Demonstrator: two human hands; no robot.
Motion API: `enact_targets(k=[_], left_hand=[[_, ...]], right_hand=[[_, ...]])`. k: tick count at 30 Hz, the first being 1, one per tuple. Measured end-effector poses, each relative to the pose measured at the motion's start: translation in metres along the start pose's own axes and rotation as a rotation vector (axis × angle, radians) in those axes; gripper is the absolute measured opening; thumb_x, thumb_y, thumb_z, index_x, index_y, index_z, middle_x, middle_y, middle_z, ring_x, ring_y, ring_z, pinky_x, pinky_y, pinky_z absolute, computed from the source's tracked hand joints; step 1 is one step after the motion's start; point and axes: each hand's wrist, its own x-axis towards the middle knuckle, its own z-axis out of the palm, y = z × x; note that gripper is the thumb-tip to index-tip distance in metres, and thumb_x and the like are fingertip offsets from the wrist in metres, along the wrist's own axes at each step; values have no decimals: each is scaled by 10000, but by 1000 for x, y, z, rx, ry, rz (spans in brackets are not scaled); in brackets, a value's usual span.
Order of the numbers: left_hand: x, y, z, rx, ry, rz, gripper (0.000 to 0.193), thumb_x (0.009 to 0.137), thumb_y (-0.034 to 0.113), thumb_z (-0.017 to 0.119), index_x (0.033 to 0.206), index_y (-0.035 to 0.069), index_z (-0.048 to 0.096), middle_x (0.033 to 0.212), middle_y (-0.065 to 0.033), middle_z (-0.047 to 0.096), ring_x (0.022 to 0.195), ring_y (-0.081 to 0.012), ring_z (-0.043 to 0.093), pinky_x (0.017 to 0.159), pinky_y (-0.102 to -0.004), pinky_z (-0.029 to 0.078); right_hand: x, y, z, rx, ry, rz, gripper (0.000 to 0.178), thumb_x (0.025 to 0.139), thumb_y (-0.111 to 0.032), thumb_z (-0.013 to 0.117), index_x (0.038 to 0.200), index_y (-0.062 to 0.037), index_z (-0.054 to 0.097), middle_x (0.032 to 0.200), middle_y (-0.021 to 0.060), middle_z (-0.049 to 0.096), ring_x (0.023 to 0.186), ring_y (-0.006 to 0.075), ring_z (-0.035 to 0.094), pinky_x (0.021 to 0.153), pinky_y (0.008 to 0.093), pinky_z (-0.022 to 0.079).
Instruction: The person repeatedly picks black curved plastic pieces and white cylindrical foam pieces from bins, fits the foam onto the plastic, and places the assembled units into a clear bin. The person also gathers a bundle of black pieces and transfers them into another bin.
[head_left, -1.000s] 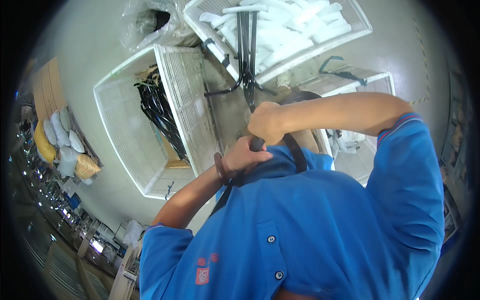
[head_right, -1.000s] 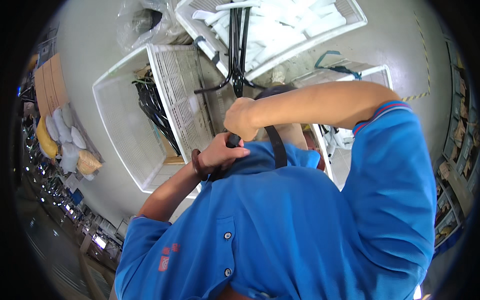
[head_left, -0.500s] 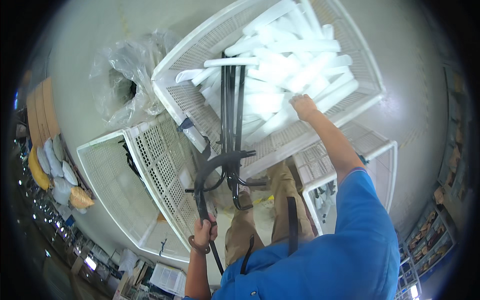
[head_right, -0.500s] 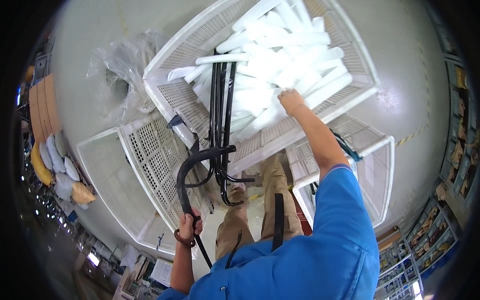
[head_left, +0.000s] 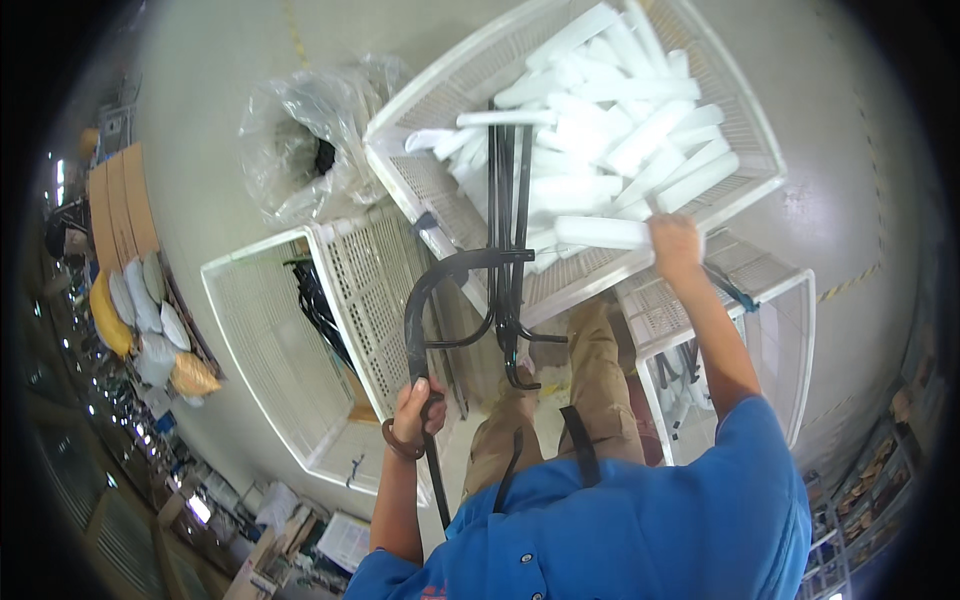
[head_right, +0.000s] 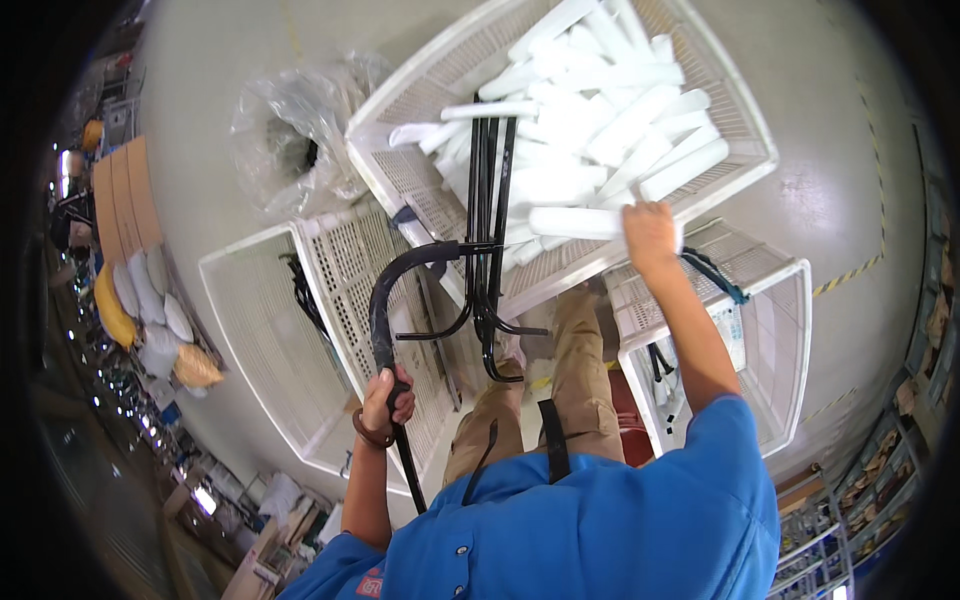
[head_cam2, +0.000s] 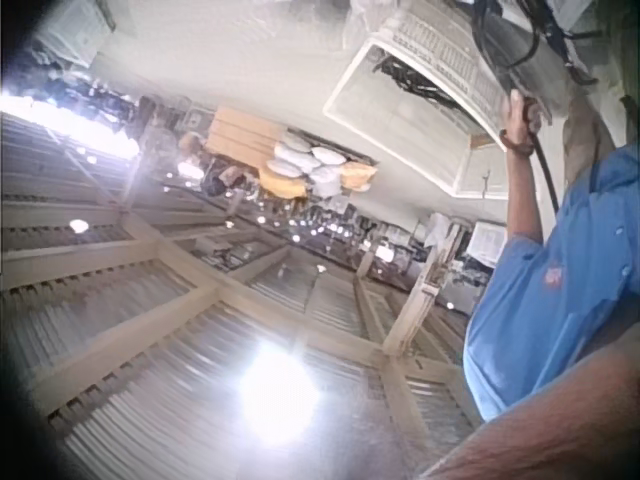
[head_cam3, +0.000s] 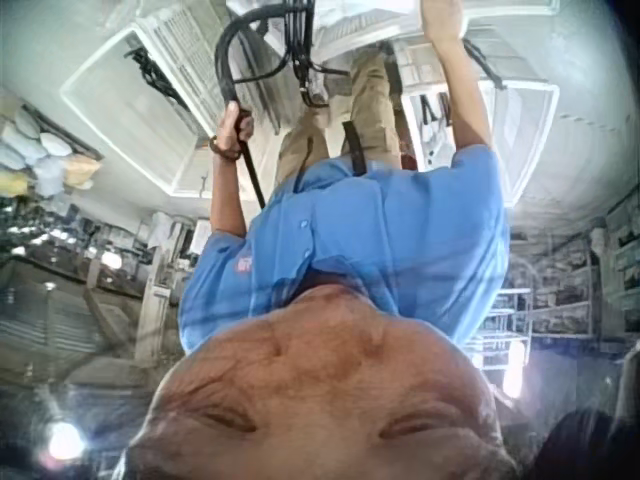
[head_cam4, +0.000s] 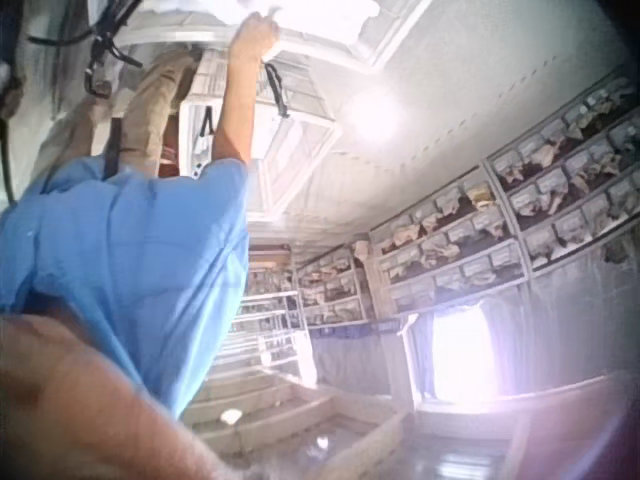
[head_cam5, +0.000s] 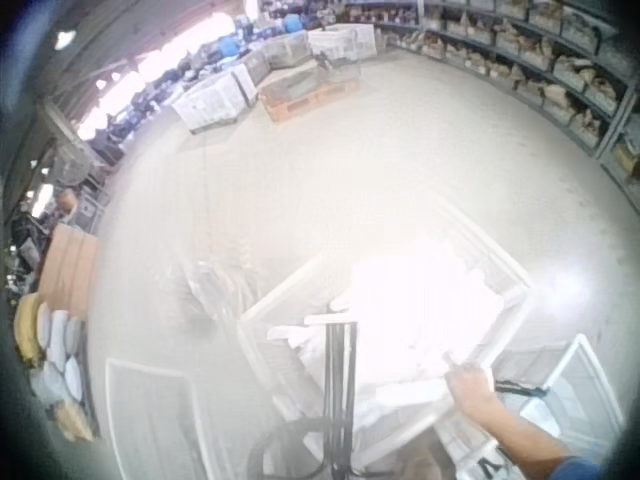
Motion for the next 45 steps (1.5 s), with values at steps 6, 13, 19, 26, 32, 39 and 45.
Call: enact_targets(k=[6, 13, 19, 26, 32, 39, 45], left_hand=[[-61, 33, 2, 12, -180, 124, 287, 1020, 363, 512, 968, 81, 518, 581, 9, 414, 394, -90, 341, 378, -255, 302], [-124, 17, -33, 146, -382, 186, 287, 1023, 367, 512, 955, 89, 509, 576, 9, 406, 386, -87, 348, 368, -255, 321], [-175, -16, -42, 371, -411, 140, 260, 994, 327, 585, 955, 83, 506, 565, 18, 447, 367, -79, 377, 348, -247, 322], [-241, -102, 7, 809, -413, 273, 261, 900, 242, 721, 892, 69, 526, 590, 12, 505, 405, -74, 450, 352, -262, 339], [-255, -121, 76, 1024, -418, 353, 311, 840, 258, 781, 961, 13, 632, 672, -24, 615, 465, -75, 506, 401, -260, 390], [-269, -110, 120, 689, -1119, 209, 424, 905, 133, 697, 1243, -9, 483, 734, -10, 569, 508, -83, 539, 519, -218, 471], [-261, -138, 144, 929, -974, 137, 292, 990, 264, 594, 1174, 39, 563, 606, 44, 474, 419, -27, 411, 376, -198, 330]], right_hand=[[-149, 36, -78, 259, 476, 176, 404, 680, -19, 680, 1071, -110, 640, 974, 87, 652, 1009, 299, 596, 1034, 473, 357], [-272, -50, -113, 317, 720, 257, 510, 618, -10, 751, 1107, -96, 632, 1033, 113, 645, 1054, 306, 587, 1064, 506, 352], [-356, -141, -145, 351, 790, 208, 520, 623, -15, 754, 1119, -99, 622, 1027, 104, 646, 1026, 306, 596, 996, 456, 393], [-408, -213, -181, 573, 669, 68, 517, 643, -80, 761, 1136, -93, 607, 982, 150, 668, 933, 379, 636, 830, 446, 508], [-421, -223, -246, -55, 848, -296, 236, 654, -93, 720, 845, -108, 583, 767, 41, 613, 785, 259, 650, 700, 383, 515], [-515, -134, -281, 237, 603, 23, 289, 714, -30, 690, 975, -109, 594, 899, 93, 649, 910, 332, 657, 732, 431, 527], [-545, -118, -242, 21, 585, -104, 212, 752, -49, 650, 954, -85, 597, 856, 97, 615, 853, 312, 646, 778, 420, 511]])
